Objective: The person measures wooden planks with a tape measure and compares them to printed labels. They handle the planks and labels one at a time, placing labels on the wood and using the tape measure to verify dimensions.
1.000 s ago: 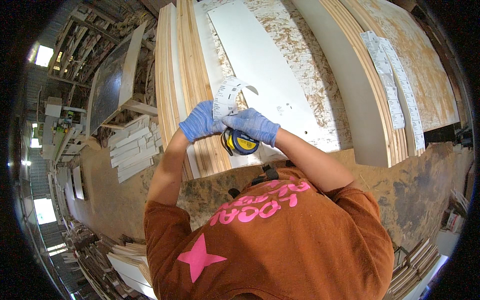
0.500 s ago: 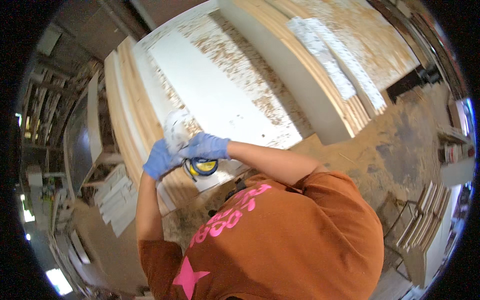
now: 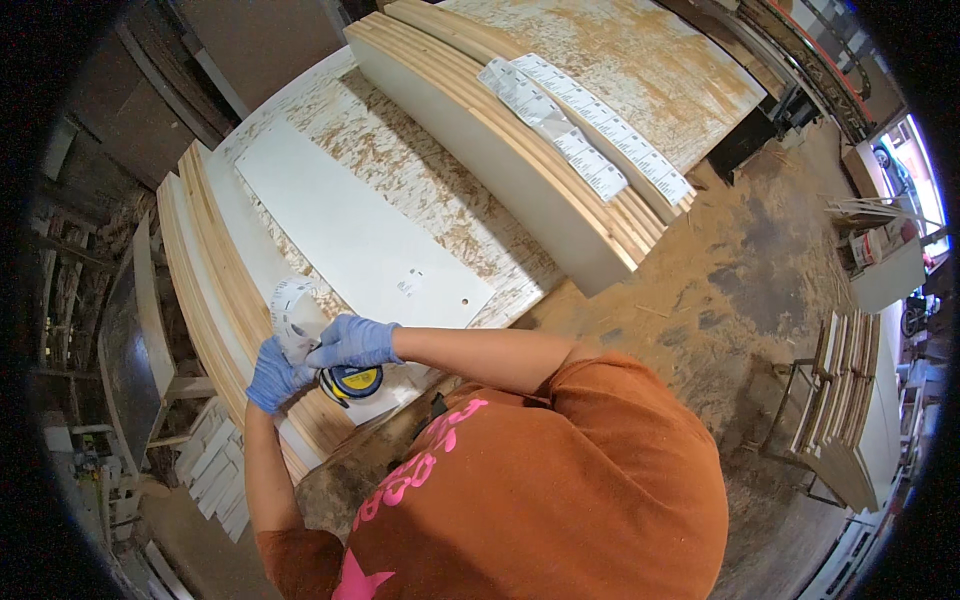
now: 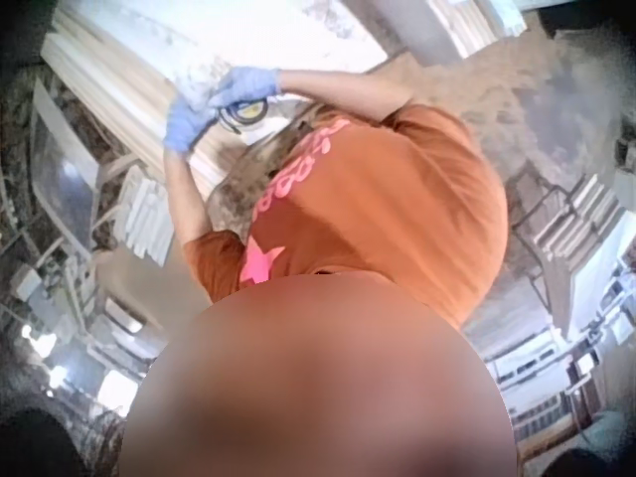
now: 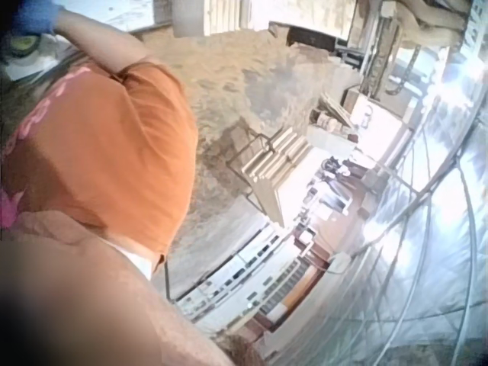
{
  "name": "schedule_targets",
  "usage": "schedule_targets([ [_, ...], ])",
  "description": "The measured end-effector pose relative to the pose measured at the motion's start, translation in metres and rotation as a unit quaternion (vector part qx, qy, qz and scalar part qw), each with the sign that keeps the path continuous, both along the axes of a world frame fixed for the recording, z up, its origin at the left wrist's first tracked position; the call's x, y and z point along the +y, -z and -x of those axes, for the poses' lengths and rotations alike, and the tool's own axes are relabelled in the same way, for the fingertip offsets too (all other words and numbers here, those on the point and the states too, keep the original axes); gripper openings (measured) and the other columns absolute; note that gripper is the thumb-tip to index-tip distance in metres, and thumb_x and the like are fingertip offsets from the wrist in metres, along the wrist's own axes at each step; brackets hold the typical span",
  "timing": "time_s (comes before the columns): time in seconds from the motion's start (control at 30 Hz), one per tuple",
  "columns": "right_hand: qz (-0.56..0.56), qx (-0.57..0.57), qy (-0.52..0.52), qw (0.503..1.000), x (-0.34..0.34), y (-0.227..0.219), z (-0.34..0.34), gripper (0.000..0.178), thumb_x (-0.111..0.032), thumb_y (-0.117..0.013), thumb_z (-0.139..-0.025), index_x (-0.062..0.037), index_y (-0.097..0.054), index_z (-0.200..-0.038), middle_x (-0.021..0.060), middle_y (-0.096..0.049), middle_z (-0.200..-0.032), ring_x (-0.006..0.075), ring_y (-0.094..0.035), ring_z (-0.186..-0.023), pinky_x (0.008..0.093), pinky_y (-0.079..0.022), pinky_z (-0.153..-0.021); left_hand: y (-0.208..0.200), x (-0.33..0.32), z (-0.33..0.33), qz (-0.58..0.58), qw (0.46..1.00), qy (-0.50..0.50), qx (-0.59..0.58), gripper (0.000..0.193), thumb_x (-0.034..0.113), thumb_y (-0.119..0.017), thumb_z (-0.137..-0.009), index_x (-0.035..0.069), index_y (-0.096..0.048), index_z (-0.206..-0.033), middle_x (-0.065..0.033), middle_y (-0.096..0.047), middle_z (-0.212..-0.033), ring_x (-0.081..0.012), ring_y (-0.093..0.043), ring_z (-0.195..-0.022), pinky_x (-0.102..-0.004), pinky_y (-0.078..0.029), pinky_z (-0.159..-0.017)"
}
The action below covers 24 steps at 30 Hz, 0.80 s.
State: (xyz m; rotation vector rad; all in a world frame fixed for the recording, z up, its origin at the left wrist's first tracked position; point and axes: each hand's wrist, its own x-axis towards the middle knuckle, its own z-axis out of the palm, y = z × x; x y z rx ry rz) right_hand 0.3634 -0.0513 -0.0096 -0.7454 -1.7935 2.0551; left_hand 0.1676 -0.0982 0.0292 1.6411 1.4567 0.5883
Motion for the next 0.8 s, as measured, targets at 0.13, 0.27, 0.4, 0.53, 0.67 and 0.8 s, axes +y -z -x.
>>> schedule_targets([
  [0.13,0.015,0.003,0.007,1.000,-0.001,-0.001,-0.002,0.042,-0.040,-0.068,-0.079,0.0017,-0.067,-0.082,0.0050,-0.060,-0.066,0.0103,-0.053,-0.062,0.0275,-0.045,-0.060,-0.003,0.000,-0.005,0.001,1.000,-0.003,-0.019,0.052,0.039,-0.082,-0.062,0.000,-0.065,-0.093,-0.0079,-0.068,-0.082,-0.0146,-0.063,-0.074,-0.0290,-0.050,-0.066],
  [0.27,-0.024,-0.019,-0.006,1.000,0.001,-0.001,-0.002,0.040,-0.041,-0.066,-0.082,-0.0021,-0.069,-0.090,0.0024,-0.061,-0.067,0.0076,-0.053,-0.063,0.0253,-0.046,-0.059,-0.005,0.000,-0.006,0.001,1.000,-0.005,-0.024,0.053,0.039,-0.082,-0.062,0.000,-0.064,-0.093,-0.0080,-0.068,-0.081,-0.0141,-0.063,-0.074,-0.0294,-0.051,-0.064],
  [0.4,-0.021,-0.017,-0.005,1.000,-0.002,-0.004,-0.003,0.041,-0.042,-0.066,-0.082,-0.0019,-0.069,-0.089,0.0031,-0.061,-0.067,0.0081,-0.053,-0.063,0.0259,-0.046,-0.059,0.000,0.000,-0.003,-0.026,1.000,0.008,0.003,0.054,0.039,-0.083,-0.062,-0.001,-0.064,-0.092,-0.0077,-0.068,-0.080,-0.0140,-0.063,-0.073,-0.0299,-0.051,-0.063],
  [0.53,-0.031,-0.007,-0.004,0.999,-0.003,-0.003,-0.004,0.041,-0.042,-0.066,-0.082,-0.0015,-0.069,-0.088,0.0036,-0.061,-0.066,0.0083,-0.053,-0.063,0.0266,-0.046,-0.060,-0.004,-0.001,-0.003,-0.014,0.999,0.015,-0.036,0.053,0.040,-0.082,-0.063,0.000,-0.064,-0.092,-0.0071,-0.068,-0.080,-0.0148,-0.063,-0.073,-0.0302,-0.051,-0.063],
  [0.67,-0.033,-0.010,0.001,0.999,-0.005,-0.013,-0.008,0.040,-0.041,-0.065,-0.083,-0.0016,-0.069,-0.089,0.0028,-0.061,-0.067,0.0079,-0.052,-0.064,0.0263,-0.046,-0.060,-0.005,0.000,0.002,-0.018,0.998,0.046,0.034,0.052,0.041,-0.080,-0.065,0.001,-0.064,-0.092,-0.0070,-0.068,-0.083,-0.0149,-0.063,-0.075,-0.0304,-0.050,-0.065],
  [0.8,-0.023,0.056,0.024,0.998,-0.002,-0.009,-0.020,0.037,-0.038,-0.065,-0.083,-0.0009,-0.068,-0.085,0.0029,-0.060,-0.065,0.0088,-0.052,-0.061,0.0262,-0.044,-0.058,-0.023,-0.004,-0.007,-0.036,0.998,0.000,-0.050,0.050,0.041,-0.078,-0.067,0.001,-0.064,-0.092,-0.0062,-0.068,-0.085,-0.0147,-0.062,-0.076,-0.0311,-0.050,-0.066],
])
